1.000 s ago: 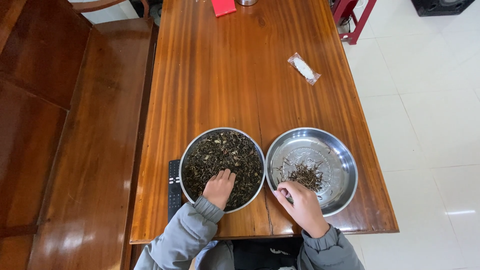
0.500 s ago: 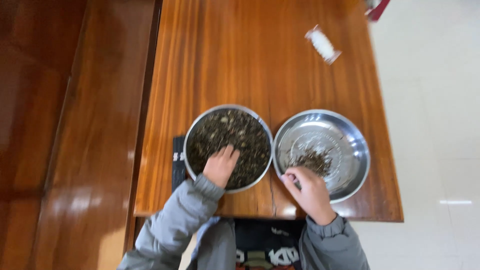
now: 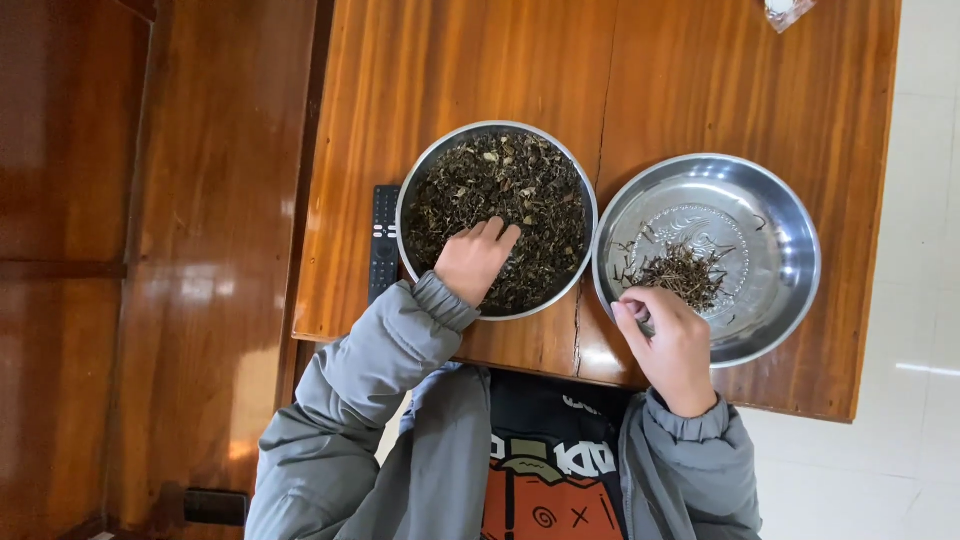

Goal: Manually sorting dried tea leaves by picking out stems and debris and placing them in a separate tray.

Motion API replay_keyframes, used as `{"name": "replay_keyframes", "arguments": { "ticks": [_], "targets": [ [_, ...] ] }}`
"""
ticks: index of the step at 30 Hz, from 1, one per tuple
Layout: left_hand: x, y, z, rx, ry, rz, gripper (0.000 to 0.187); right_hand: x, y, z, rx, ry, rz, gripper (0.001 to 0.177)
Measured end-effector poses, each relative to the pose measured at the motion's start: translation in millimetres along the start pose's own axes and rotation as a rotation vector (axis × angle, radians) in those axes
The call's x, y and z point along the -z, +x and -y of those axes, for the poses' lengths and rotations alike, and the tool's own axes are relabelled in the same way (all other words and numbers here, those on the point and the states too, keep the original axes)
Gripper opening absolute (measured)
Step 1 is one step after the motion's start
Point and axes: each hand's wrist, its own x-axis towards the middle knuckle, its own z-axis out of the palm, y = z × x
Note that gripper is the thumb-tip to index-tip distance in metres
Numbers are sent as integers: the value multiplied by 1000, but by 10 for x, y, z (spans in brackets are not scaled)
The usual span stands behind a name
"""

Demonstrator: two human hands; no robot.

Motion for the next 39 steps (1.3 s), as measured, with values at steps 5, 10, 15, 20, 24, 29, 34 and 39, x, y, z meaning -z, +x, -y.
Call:
{"name": "replay_keyframes", "arguments": {
  "ticks": [5,10,15,20,24,29,34,39],
  "targets": [
    [193,41,-25,9,-85,58,14,1,29,1,-4,19,0,11],
    [-15,-7,-13,-25,-116,43,7,1,51,1,8,40,-3,9],
    [-278,-30,-185,-51,-75,2,16,-41,26,-35,1,41,-10,9],
    [-333,16,-287,-80,-153,4,21,38,56,64,-13,11,-4,8],
    [-207,62,-326,-30,-208,65,18,141,138,196,-42,3,5,8],
    [-354,116,-389,-37,-52,-27,9,113,117,56,17,11,108,15],
    [-519,148,-448,-43,132,-130,11,188,128,136,11,10,117,16],
    [-581,70,-383,-19,55,-47,28,224,135,158,21,20,94,15]
  ]
}}
